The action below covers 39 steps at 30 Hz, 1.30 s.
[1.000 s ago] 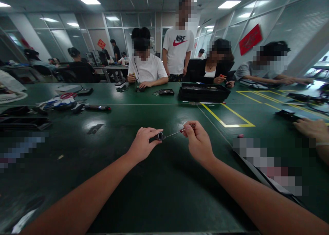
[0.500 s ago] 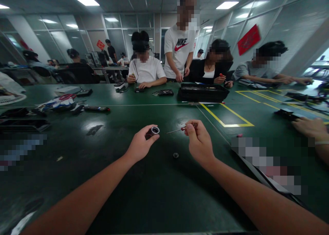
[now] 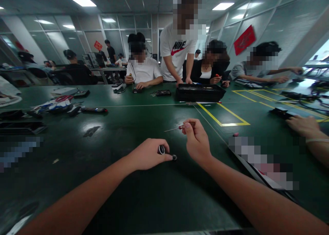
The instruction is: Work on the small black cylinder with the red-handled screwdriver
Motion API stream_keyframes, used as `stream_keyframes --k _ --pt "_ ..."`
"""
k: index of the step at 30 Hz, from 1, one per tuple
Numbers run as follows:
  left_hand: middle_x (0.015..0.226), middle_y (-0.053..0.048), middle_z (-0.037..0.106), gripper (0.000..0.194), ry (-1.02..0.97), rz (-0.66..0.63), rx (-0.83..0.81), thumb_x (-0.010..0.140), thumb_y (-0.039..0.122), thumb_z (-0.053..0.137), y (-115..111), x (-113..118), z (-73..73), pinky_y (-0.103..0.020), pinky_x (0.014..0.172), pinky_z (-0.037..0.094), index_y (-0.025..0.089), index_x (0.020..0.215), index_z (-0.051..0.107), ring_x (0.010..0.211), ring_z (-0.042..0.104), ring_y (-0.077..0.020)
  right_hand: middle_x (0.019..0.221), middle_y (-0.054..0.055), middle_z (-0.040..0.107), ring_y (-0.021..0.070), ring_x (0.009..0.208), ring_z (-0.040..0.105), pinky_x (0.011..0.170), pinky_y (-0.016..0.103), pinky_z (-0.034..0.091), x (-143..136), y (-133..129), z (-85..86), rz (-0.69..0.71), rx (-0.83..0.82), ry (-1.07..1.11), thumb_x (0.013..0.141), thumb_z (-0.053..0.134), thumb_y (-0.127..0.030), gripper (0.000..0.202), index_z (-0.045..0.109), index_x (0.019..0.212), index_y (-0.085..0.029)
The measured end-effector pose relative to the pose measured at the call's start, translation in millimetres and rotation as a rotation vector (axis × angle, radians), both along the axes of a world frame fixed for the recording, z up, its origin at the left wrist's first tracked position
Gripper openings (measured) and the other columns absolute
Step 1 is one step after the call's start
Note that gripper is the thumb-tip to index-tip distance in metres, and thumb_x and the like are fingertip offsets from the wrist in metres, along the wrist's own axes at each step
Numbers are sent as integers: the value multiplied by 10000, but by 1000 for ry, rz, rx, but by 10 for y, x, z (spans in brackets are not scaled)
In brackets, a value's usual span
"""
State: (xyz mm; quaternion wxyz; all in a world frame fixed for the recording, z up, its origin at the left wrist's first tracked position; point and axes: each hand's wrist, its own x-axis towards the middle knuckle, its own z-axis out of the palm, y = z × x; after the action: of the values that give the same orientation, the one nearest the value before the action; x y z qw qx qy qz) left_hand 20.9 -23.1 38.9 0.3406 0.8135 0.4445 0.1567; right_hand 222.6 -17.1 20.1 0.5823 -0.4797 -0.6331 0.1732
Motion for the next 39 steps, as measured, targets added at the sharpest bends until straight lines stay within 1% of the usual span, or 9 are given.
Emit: stream_keyframes --k 3,8,13,20,25,29,31,36,39 --pt "989 -24 711 228 139 -133 88 817 394 735 2 126 -55 -309 720 449 249 992 719 894 654 -223 808 11 625 184 733 586 689 342 450 -4 1 2 -2 -4 0 1011 442 -373 173 558 984 -249" --pt "1083 -64 709 448 250 -182 180 834 398 714 111 274 -203 -346 738 473 270 1258 644 930 668 -266 816 16 641 189 743 600 696 346 450 -13 0 6 19 -4 13 1008 441 -372 166 554 978 -254" --pt "1003 -66 697 223 313 -279 249 872 344 669 138 326 -229 -331 682 460 238 1063 714 873 662 -251 828 21 657 191 735 602 684 344 448 -9 11 -2 31 -16 15 1009 440 -383 180 558 973 -252" --pt "942 -48 711 203 275 -185 258 886 389 664 82 124 -183 -323 685 448 229 1003 706 832 664 -235 814 10 625 187 738 585 692 346 445 2 18 -18 50 -22 1 1017 443 -392 185 560 983 -253" --pt "982 -26 708 252 78 28 39 878 439 645 125 -214 -129 -302 704 459 250 1033 706 823 659 -196 830 14 625 186 751 581 698 348 448 16 10 -1 51 -48 -19 1020 439 -389 186 563 1001 -252" --pt "957 -52 691 374 -182 212 -222 889 483 590 133 -559 -89 -268 598 434 204 1115 691 658 576 -139 856 20 627 188 777 580 717 349 456 25 11 -1 79 -63 1 1021 438 -385 186 568 1010 -251" --pt "922 -50 674 389 -338 374 -309 883 464 591 103 -754 -50 -239 539 375 186 1139 683 623 529 -118 854 19 623 187 776 577 720 350 457 24 16 -11 87 -65 10 1021 440 -388 190 571 1009 -251" --pt "805 -13 586 251 -727 809 -316 922 272 466 -47 -1334 126 -205 514 359 142 1007 664 638 525 -110 846 19 622 189 779 584 722 350 456 13 38 -36 81 -73 5 1017 446 -398 200 573 1008 -243" --pt "758 -2 554 110 -883 1052 -233 850 166 493 -169 -1753 231 -212 465 367 155 855 603 581 474 -117 840 18 625 186 769 585 712 344 453 9 53 -50 68 -70 -6 1015 449 -399 203 572 1003 -238"
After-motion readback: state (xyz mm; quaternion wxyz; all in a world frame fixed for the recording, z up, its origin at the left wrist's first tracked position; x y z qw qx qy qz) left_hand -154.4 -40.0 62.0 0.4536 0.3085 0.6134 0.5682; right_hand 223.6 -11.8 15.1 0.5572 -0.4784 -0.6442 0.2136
